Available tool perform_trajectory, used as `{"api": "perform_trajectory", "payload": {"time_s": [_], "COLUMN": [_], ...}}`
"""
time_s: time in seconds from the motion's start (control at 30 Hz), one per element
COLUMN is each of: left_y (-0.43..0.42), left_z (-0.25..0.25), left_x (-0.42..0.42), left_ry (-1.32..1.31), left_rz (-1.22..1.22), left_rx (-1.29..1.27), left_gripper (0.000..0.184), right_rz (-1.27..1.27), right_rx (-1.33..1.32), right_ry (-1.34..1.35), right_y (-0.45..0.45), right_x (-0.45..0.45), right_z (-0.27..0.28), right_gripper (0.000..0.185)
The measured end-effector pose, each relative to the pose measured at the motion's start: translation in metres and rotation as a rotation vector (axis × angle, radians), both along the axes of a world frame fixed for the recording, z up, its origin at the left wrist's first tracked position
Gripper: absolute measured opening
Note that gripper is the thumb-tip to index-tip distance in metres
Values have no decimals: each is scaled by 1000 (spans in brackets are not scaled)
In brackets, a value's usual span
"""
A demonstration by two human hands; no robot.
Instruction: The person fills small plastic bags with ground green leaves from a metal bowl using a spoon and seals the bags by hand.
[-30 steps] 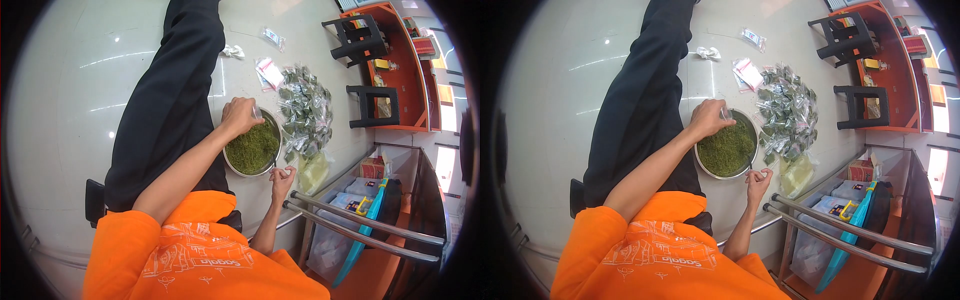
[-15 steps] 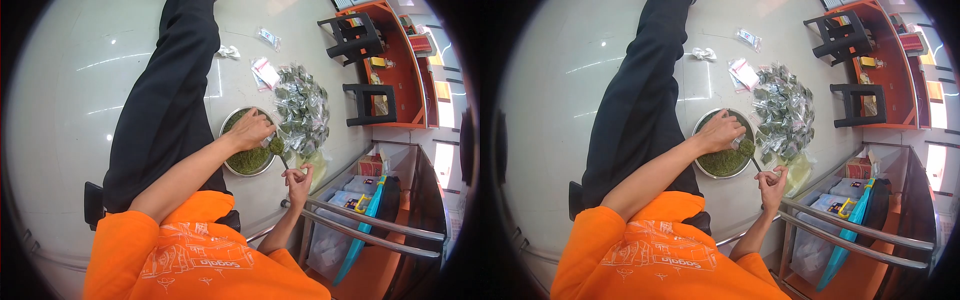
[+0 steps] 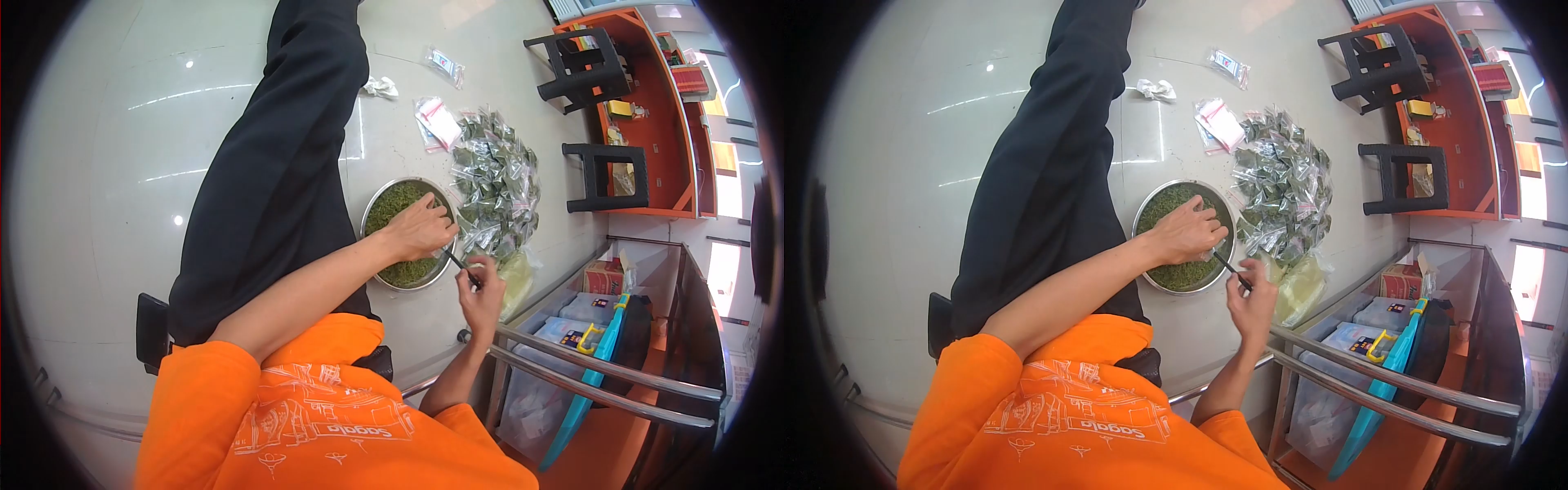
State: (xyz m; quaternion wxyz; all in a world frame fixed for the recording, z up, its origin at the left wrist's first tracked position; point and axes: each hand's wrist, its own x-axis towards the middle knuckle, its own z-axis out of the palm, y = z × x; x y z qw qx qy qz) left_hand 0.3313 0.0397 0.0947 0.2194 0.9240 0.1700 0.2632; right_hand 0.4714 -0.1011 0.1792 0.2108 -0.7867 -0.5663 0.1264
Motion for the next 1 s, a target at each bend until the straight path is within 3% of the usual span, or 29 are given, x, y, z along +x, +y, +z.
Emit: {"api": "perform_trajectory", "payload": {"time_s": [0.07, 0.23, 0.3, 0.7, 0.8, 0.87, 0.93, 1.0], "left_y": [-1, 4, 7, 19, 20, 21, 22, 23], "left_z": [-2, 1, -1, 8, -4, -3, -6, -18], "left_x": [2, 0, 1, -11, -4, -6, -4, 3], "left_ry": [-24, -81, -206, -190, -203, -224, -249, -382], "left_rz": [-10, 11, -12, 111, 182, 194, 204, 181], "left_rx": [-33, -205, -310, -598, -604, -668, -731, -828], "left_gripper": [37, 41, 42, 51, 51, 52, 54, 66], "right_rz": [55, 88, 221, 81, -135, -336, -320, -299], "right_rx": [18, 157, 198, 332, 219, 221, 154, 88], "right_ry": [-157, -383, -518, -460, -259, 118, 222, 326], "right_y": [9, 11, 13, -4, -8, -9, -7, -6], "right_x": [-22, -28, -35, -12, -7, 5, 13, 23], "right_z": [-1, -1, 3, 17, 6, -22, -48, -73], "right_gripper": [13, 13, 14, 17, 14, 13, 14, 16]}}
